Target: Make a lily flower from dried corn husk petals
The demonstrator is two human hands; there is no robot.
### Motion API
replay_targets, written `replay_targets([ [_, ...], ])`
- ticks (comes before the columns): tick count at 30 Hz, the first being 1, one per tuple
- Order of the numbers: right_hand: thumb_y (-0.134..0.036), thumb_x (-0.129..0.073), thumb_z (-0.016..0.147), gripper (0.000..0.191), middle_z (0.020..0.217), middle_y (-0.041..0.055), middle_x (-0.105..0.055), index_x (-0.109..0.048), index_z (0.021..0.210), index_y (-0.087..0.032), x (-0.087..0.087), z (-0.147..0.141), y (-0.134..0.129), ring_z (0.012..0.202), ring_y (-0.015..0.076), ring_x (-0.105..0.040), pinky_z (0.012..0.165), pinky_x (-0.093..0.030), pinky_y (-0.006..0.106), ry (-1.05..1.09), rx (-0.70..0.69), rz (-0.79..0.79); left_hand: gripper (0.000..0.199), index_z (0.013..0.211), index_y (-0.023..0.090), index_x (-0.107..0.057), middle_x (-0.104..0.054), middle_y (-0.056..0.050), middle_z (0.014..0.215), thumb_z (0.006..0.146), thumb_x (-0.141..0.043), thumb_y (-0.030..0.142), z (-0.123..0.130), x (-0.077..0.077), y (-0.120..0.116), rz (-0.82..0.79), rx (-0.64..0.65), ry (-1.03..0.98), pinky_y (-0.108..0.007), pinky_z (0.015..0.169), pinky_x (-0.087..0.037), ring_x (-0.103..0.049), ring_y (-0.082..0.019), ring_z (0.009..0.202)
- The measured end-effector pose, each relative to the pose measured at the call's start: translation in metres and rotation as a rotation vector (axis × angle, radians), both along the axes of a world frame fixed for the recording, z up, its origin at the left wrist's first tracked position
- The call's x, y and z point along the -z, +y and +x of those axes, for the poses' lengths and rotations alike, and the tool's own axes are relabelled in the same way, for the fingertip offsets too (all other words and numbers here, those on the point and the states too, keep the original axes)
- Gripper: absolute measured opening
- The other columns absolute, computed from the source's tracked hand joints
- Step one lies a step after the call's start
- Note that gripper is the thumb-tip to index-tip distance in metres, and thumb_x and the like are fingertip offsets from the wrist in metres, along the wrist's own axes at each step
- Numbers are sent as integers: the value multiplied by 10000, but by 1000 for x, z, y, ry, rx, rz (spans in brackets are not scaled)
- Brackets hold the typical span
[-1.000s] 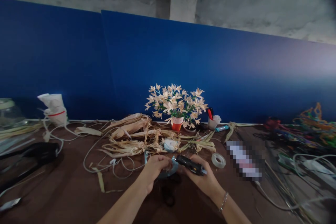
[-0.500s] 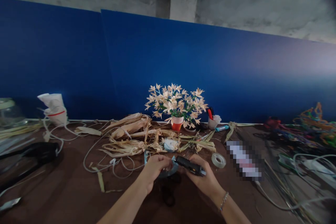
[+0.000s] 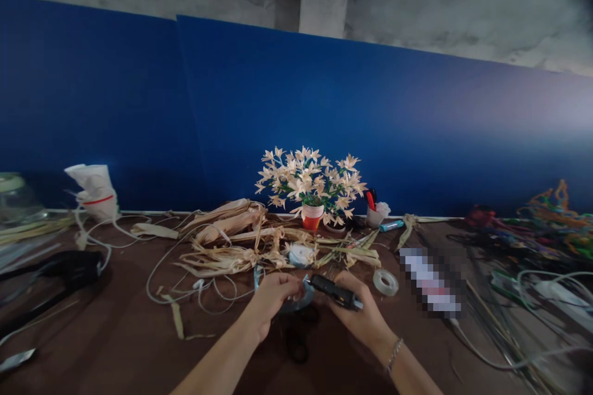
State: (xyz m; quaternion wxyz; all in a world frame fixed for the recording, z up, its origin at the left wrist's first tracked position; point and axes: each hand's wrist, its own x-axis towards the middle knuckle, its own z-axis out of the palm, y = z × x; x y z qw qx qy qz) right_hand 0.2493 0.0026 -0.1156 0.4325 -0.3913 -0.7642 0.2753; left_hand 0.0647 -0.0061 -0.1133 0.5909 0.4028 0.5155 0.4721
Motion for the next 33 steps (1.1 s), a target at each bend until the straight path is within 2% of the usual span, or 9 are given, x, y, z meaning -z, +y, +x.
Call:
replay_targets([
  [5, -117, -534, 667, 123, 621, -23, -461, -455, 590, -170, 1, 0, 0, 596, 109, -439, 515, -347, 198, 3, 16, 38, 180, 503, 114, -625, -563, -3, 441, 529, -652, 290, 0, 0, 0, 13, 17, 9, -220, 478, -295, -445, -92, 445],
  [20, -115, -535, 645, 94, 612, -25, -467, -470, 609, -173, -2, 0, -2, 594, 115, -451, 512, -351, 196, -10, 14, 21, 118, 487, 119, -626, -573, -5, 443, 519, -623, 233, 0, 1, 1, 8, -1, 4, -214, 468, -285, -433, -85, 436],
  [33, -96, -527, 645, 100, 608, -23, -461, -472, 612, -172, -3, 0, -3, 584, 108, -440, 486, -348, 187, -10, 22, 20, 138, 492, 124, -613, -559, 5, 439, 548, -621, 251, 0, -2, -1, 33, 7, 7, -216, 470, -284, -426, -85, 437],
])
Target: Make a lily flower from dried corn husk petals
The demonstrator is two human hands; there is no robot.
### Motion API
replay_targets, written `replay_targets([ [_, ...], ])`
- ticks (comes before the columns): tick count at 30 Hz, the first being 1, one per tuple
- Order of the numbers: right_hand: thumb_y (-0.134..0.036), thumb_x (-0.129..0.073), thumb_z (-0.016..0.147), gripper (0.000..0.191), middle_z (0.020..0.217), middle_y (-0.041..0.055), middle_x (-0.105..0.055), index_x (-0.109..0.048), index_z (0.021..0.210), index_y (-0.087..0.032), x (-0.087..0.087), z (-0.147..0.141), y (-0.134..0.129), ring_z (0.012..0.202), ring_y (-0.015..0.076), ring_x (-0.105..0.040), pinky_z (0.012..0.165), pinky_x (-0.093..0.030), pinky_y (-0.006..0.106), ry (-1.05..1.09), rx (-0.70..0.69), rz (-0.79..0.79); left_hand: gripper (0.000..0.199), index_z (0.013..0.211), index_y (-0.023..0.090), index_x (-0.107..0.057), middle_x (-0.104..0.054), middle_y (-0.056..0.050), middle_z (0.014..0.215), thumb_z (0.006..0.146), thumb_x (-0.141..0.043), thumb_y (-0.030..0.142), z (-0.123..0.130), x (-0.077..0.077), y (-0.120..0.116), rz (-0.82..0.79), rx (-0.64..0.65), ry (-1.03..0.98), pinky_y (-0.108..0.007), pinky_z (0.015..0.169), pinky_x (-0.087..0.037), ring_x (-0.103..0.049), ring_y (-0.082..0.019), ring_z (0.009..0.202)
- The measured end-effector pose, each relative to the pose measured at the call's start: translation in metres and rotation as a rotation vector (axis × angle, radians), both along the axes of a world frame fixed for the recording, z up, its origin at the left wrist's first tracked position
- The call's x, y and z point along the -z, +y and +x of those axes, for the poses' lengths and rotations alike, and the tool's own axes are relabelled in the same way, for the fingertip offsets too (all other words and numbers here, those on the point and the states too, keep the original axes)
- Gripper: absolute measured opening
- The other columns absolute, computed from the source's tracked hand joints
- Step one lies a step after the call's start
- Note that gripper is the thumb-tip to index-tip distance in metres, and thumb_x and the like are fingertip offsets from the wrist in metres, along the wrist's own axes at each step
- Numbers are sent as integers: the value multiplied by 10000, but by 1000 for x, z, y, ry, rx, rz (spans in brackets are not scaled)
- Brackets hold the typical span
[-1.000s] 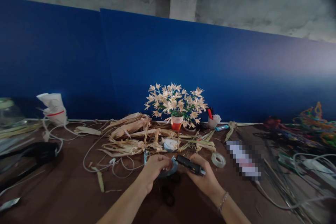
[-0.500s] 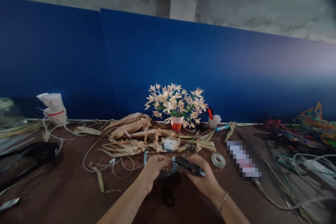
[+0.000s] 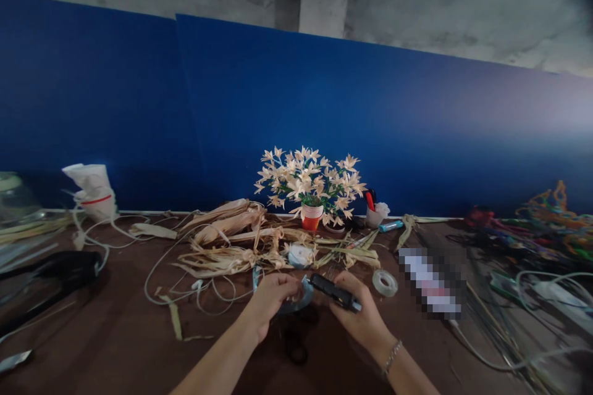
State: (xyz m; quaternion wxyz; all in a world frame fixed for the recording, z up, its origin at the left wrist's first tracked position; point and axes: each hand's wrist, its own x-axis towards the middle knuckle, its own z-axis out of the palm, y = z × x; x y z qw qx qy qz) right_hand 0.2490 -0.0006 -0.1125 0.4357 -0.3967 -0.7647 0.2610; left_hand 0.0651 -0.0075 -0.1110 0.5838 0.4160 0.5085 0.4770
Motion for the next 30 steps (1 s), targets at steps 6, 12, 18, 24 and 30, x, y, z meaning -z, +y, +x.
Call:
replay_targets([
  [6, -116, -530, 646, 98, 608, -21, -475, -473, 591, -174, -2, 1, 0, 584, 116, -458, 501, -353, 200, -6, -3, 14, 141, 475, 121, -593, -537, 14, 425, 537, -624, 244, 0, 3, 2, -15, -7, -3, -209, 451, -262, -400, -73, 419],
  [12, -137, -537, 653, 103, 616, -15, -497, -479, 578, -177, 0, -1, -1, 594, 121, -467, 523, -365, 209, 1, 10, 34, 125, 513, 117, -605, -551, 6, 448, 571, -588, 227, -1, 2, 0, 24, -7, 36, -210, 467, -290, -424, -81, 439],
  [18, -146, -491, 685, 93, 636, -8, -485, -460, 604, -178, -5, 3, 1, 605, 122, -468, 548, -367, 216, -42, 40, 70, 142, 572, 121, -608, -554, 9, 488, 588, -561, 254, 2, 4, -2, 185, -37, 358, -209, 470, -310, -450, -100, 473],
  [24, -121, -509, 630, 58, 608, -11, -517, -514, 614, -176, -13, 20, -9, 575, 119, -482, 532, -342, 213, -280, 99, 51, 196, 584, 133, -606, -563, 14, 489, 633, -499, 290, 1, -1, -4, 259, -62, 511, -206, 459, -323, -474, -112, 476],
  [30, -288, -525, 690, 275, 797, 54, -616, -523, 934, -161, -2, 31, -10, 675, 174, -563, 587, -421, 252, 16, 344, -19, 200, 605, 124, -618, -582, 2, 508, 618, -527, 302, 1, 1, -3, 234, -45, 517, -212, 471, -336, -483, -119, 485],
])
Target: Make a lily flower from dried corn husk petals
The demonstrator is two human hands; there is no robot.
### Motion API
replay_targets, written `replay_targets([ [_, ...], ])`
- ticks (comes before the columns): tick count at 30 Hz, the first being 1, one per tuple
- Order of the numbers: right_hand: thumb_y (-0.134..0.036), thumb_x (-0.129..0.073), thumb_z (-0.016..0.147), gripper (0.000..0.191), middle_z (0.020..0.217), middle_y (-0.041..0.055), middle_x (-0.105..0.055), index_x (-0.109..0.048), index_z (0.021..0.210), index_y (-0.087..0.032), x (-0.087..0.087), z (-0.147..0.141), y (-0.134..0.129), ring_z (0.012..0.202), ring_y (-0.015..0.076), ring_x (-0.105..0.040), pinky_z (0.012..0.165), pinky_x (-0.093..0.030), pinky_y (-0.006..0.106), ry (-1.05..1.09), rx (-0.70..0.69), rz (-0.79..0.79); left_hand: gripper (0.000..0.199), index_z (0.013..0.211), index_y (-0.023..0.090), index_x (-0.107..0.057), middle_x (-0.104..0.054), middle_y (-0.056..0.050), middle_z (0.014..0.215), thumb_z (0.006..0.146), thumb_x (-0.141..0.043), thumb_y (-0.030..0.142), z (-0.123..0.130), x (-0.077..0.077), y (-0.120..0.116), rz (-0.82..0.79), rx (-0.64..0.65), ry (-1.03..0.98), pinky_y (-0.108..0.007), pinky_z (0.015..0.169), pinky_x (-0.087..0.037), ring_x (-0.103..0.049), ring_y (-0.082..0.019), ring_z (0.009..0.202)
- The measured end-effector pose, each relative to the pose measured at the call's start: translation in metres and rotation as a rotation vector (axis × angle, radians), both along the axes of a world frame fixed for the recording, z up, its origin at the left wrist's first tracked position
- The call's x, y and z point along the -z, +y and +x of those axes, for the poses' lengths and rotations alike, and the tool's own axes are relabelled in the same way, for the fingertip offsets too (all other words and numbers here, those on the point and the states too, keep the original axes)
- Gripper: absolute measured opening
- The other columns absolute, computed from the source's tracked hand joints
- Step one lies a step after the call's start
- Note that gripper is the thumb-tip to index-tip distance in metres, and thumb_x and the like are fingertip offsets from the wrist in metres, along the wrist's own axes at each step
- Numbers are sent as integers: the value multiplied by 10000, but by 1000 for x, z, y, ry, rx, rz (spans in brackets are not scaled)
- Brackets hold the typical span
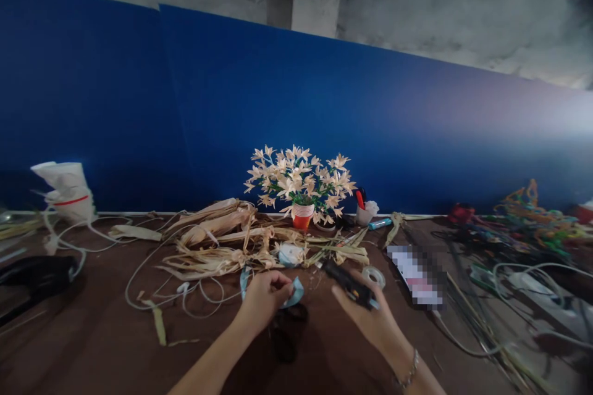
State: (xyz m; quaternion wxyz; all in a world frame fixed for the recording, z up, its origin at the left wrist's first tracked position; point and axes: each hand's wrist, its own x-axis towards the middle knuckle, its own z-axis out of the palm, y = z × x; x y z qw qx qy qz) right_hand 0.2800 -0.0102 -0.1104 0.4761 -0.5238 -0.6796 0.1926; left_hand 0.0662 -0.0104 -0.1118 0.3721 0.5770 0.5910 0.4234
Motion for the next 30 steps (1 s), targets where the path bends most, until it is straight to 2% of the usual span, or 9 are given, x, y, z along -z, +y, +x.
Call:
replay_targets([
  [5, -168, -497, 647, 335, 886, 120, -583, -471, 976, -112, 3, 38, 20, 861, 256, -543, 718, -387, 328, -606, 292, -138, 181, 579, 128, -603, -584, 4, 519, 634, -535, 288, 0, -3, -2, 0, 51, -176, -209, 515, -352, -493, -108, 508],
  [9, -145, -477, 662, 307, 896, 134, -568, -471, 966, -105, 9, 50, 17, 889, 275, -533, 707, -386, 357, -804, 380, -250, 175, 596, 125, -602, -583, 5, 520, 624, -561, 293, 0, -6, -3, -72, 55, -308, -202, 500, -338, -477, -92, 485],
  [12, -127, -499, 625, 332, 907, 149, -557, -500, 956, -106, -1, 39, 7, 924, 322, -504, 739, -364, 443, -841, 461, -203, 180, 589, 119, -598, -581, 1, 525, 617, -576, 295, 1, -6, -3, -93, 64, -342, -202, 495, -335, -465, -86, 478],
  [14, -111, -464, 643, 350, 953, 150, -551, -509, 990, -119, -14, 22, 3, 953, 316, -491, 773, -354, 455, -733, 414, -90, 180, 583, 118, -597, -575, 3, 516, 615, -585, 295, 1, -5, -2, -95, 68, -337, -201, 490, -334, -458, -83, 473],
  [16, -105, -413, 674, 357, 1000, 113, -560, -514, 1014, -148, -23, -2, 2, 875, 229, -545, 755, -403, 361, -451, 110, -77, 179, 578, 118, -595, -569, 7, 507, 610, -596, 294, 2, -3, -1, -92, 70, -333, -199, 484, -333, -453, -82, 468],
  [18, -111, -387, 677, 398, 994, 77, -582, -501, 1055, -168, -25, -29, 4, 625, 140, -583, 601, -452, 279, -135, -256, -307, 173, 583, 119, -596, -565, 12, 504, 605, -605, 290, 2, -2, -1, -82, 73, -336, -197, 483, -334, -453, -81, 468],
  [20, -110, -416, 642, 495, 1052, 61, -565, -445, 1130, -188, -21, -53, 8, 541, 105, -578, 490, -446, 232, 153, -465, -477, 165, 589, 119, -600, -562, 17, 503, 609, -604, 282, 1, -2, -1, -61, 78, -331, -198, 493, -339, -457, -82, 476],
  [25, -198, -546, 635, 190, 651, 11, -629, -613, 806, -146, -6, -77, 17, 577, 138, -589, 538, -466, 231, 438, -471, -524, 186, 598, 115, -607, -567, 10, 500, 633, -573, 294, -1, -1, 0, -1, 74, -257, -205, 490, -340, -469, -97, 483],
  [30, -259, -642, 581, 134, 571, 0, -607, -618, 632, -138, 0, -73, 19, 507, 124, -565, 501, -456, 222, 524, -386, -569, 193, 643, 120, -617, -585, -1, 524, 648, -546, 300, 2, -1, -1, 60, 16, -161, -208, 480, -358, -490, -115, 491],
])
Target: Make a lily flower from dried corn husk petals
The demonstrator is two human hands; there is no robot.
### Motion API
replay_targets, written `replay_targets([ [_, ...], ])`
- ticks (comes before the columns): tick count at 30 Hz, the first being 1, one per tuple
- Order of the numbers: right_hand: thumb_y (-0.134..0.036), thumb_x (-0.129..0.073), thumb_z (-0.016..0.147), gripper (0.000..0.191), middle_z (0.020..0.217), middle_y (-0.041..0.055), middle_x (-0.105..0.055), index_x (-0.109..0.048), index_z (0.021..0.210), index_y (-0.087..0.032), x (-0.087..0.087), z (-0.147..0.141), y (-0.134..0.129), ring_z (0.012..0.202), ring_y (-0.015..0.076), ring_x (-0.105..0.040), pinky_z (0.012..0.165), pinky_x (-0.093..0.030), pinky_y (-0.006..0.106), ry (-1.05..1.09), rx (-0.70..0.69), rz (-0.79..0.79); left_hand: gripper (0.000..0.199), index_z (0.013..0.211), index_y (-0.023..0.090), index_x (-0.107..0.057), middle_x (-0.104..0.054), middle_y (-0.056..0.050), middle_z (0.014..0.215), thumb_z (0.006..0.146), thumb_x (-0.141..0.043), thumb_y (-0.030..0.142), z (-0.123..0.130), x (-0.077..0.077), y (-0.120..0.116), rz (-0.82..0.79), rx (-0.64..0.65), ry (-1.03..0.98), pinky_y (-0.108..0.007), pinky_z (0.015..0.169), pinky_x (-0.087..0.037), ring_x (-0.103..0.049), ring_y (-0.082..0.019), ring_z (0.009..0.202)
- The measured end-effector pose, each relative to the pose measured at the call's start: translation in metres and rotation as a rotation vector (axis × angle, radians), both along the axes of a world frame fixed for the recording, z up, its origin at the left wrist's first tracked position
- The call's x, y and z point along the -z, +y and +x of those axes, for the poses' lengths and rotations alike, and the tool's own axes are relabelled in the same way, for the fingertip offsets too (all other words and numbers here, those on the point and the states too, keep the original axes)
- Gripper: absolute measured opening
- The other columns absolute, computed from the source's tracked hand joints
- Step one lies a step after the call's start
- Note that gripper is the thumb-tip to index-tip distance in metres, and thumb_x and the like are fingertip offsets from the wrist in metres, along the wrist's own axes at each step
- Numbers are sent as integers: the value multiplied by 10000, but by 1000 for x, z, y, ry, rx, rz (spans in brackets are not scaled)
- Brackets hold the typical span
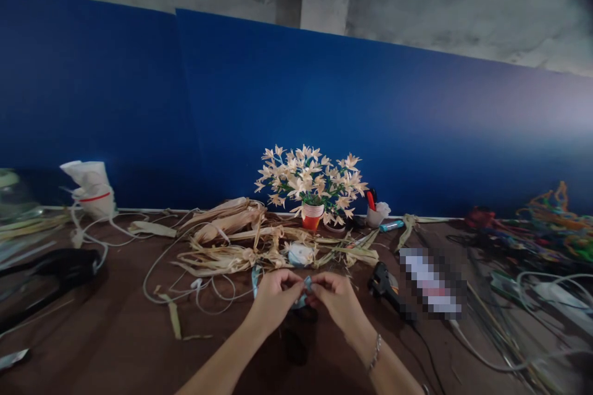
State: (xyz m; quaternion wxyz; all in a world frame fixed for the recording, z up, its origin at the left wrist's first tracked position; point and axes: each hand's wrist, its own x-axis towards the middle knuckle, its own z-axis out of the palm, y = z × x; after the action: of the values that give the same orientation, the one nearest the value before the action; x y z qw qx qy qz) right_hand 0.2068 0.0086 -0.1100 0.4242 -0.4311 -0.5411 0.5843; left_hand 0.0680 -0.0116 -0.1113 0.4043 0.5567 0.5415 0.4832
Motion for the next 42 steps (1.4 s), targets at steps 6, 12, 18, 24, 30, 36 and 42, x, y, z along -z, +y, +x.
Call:
replay_targets([
  [6, -285, -669, 585, 158, 569, -2, -605, -629, 629, -139, 8, -1, -1, 518, 111, -557, 500, -443, 200, 125, -3, -21, 204, 678, 141, -630, -641, -32, 620, 679, -509, 305, 1, 4, -1, 65, -67, 169, -227, 544, -401, -556, -160, 585],
  [12, -278, -693, 545, 171, 543, -4, -595, -627, 604, -132, 10, -3, -3, 487, 97, -544, 484, -436, 198, 174, 38, -96, 166, 677, 173, -633, -650, -32, 679, 676, -506, 279, 0, 6, -2, 103, -73, 303, -240, 608, -410, -571, -175, 658],
  [18, -273, -685, 538, 174, 554, -8, -597, -621, 616, -131, 13, -4, -3, 481, 96, -546, 483, -444, 207, 174, 63, -107, 169, 686, 156, -616, -633, -21, 623, 671, -506, 282, 2, 1, -3, 17, -35, 277, -235, 549, -398, -549, -159, 585],
  [24, -262, -671, 551, 157, 568, -10, -604, -623, 633, -137, 13, -3, -4, 497, 103, -559, 490, -445, 209, 196, 52, -111, 177, 679, 144, -607, -622, -15, 602, 651, -525, 298, 5, -2, -3, -61, -34, 211, -231, 516, -392, -539, -151, 559],
  [30, -264, -676, 554, 152, 567, -6, -604, -638, 631, -139, 10, -3, -5, 499, 102, -555, 490, -445, 202, 178, 51, -109, 186, 698, 143, -606, -629, -24, 628, 655, -532, 308, 4, 3, -1, -48, -38, 185, -236, 533, -408, -552, -160, 582],
  [36, -398, -637, 616, 275, 537, 12, -599, -633, 608, -123, 8, -3, -5, 481, 108, -561, 480, -453, 205, 170, 61, -107, 143, 674, 177, -617, -632, -27, 671, 662, -530, 291, 5, 2, -5, 95, -115, 319, -253, 594, -408, -560, -173, 640],
  [42, -433, -633, 609, 315, 509, 8, -589, -600, 606, -120, 11, -3, -2, 438, 104, -555, 449, -460, 203, 168, 97, -115, 97, 652, 190, -618, -622, -30, 689, 651, -531, 234, 7, 1, -6, 186, -151, 439, -267, 635, -399, -554, -178, 680],
])
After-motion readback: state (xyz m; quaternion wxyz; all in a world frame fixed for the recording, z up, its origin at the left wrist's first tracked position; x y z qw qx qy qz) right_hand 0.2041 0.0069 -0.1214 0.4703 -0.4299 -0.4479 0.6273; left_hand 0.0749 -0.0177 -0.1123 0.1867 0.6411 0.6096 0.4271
